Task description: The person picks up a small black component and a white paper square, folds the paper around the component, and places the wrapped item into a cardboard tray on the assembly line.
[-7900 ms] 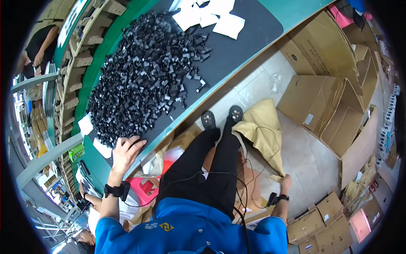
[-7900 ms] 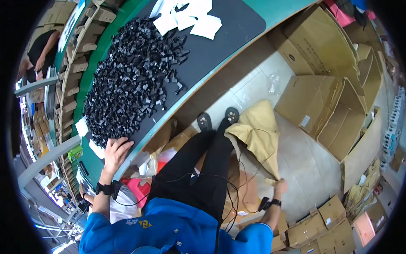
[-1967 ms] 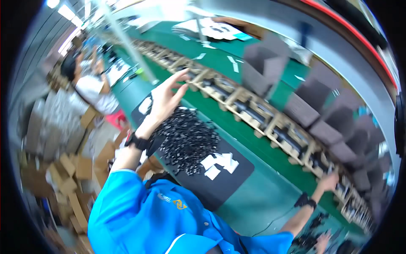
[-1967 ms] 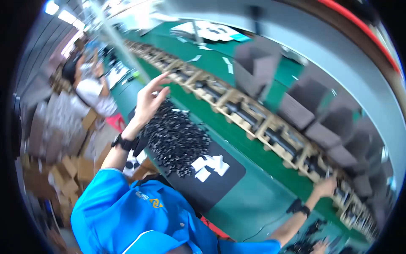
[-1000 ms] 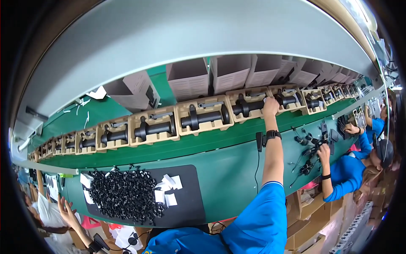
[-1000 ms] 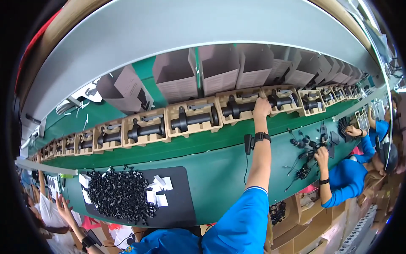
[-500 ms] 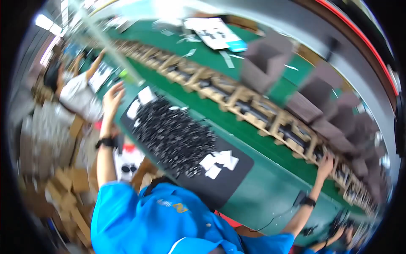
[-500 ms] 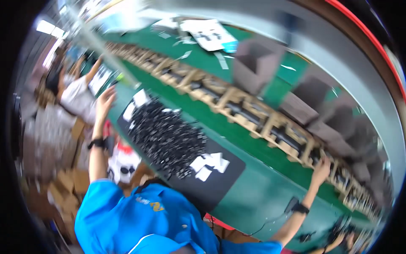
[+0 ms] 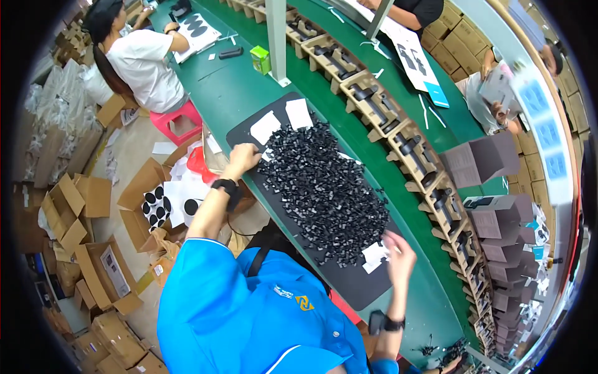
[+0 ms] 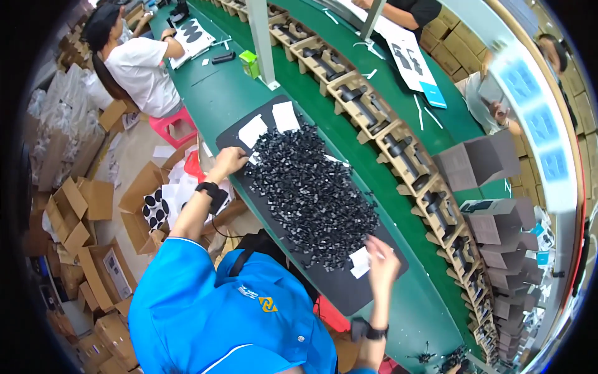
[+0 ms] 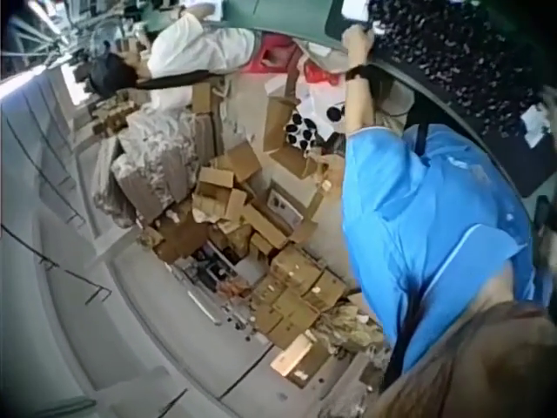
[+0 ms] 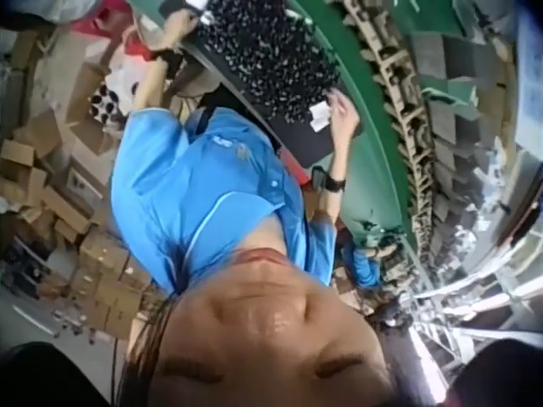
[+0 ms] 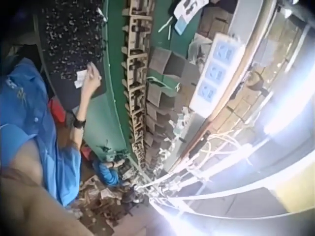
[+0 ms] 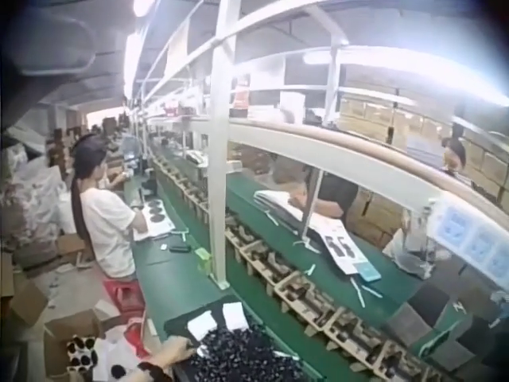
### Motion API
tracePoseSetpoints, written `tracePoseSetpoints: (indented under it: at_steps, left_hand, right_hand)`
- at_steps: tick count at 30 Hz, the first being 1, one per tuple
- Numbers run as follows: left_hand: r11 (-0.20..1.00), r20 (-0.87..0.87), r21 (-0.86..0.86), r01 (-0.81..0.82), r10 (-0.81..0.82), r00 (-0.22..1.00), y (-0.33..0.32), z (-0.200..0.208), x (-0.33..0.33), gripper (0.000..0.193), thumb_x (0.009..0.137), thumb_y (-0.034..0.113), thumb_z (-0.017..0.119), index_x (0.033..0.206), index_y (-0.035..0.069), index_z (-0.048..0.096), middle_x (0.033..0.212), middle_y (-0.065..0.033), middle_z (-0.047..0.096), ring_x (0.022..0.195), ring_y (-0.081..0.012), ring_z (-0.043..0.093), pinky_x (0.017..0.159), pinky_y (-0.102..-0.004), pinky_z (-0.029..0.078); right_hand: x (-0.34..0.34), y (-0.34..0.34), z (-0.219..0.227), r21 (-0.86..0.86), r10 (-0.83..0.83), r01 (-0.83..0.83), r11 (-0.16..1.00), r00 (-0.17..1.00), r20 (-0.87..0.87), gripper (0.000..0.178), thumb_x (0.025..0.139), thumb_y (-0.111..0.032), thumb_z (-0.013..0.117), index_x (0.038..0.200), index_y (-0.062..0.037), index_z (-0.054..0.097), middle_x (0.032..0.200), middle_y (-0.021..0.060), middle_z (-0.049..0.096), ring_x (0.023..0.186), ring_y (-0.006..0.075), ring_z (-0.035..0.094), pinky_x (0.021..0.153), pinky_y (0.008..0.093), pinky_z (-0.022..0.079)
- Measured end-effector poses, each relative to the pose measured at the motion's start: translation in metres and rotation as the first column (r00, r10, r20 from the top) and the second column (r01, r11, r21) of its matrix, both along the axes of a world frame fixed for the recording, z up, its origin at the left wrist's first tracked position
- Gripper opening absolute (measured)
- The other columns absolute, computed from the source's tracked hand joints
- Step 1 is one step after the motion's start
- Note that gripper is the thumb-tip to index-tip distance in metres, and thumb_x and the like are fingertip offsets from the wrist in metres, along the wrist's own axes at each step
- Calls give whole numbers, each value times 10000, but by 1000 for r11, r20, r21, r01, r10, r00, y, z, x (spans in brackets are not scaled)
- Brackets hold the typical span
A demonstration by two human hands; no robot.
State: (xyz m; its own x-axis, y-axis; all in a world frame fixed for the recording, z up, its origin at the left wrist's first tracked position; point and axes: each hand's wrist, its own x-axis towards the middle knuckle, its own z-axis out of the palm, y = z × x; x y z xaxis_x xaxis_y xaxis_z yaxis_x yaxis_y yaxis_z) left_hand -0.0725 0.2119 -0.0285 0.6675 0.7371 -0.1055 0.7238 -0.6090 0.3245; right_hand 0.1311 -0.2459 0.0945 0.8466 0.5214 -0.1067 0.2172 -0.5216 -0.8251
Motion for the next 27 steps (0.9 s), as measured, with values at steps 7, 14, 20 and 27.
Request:
tracePoseSetpoints:
  at_steps: [7, 14, 20, 27]
  left_hand:
    - [977, 207, 142, -156, 125, 970, -28, -5, 27, 405, 696, 278, 706, 1027, 58, 626, 867, -130, 640, 820, -360, 607, 723, -446, 506]
    - [848, 126, -405, -341, 422, 898, -4, 4, 28, 377, 684, 251, 729, 1018, 98, 643, 851, -106, 648, 819, -335, 619, 737, -408, 505]
    - [811, 10, -513, -280, 332, 943, 8, -7, 24, 362, 696, 337, 723, 980, 116, 682, 811, -49, 659, 803, -255, 643, 704, -364, 498]
    - [765, 94, -602, -229, 353, 931, 20, 1, 21, 299, 732, 318, 689, 949, 113, 703, 784, -55, 664, 776, -248, 652, 674, -364, 502]
  right_hand:
    - [-52, 298, -42, -63, 547, -611, 789, 652, 526, 246, 735, -8, 576, 969, -35, 644, 1044, 83, 628, 980, 261, 574, 845, 330, 475]
    - [-55, 404, -108, -541, 842, -695, 474, 178, 509, 367, 777, -74, 532, 1138, -118, 584, 1112, 69, 573, 1084, 246, 500, 1014, 435, 331]
    - [-35, 391, -101, -645, 869, -604, 468, 184, 459, 401, 774, -55, 524, 1163, -139, 574, 1017, 51, 549, 977, 234, 495, 1018, 451, 316]
    - [-17, 368, -83, -465, 780, -634, 618, 421, 462, 439, 756, -28, 536, 1187, -108, 561, 1121, 77, 547, 1019, 251, 508, 976, 404, 367]
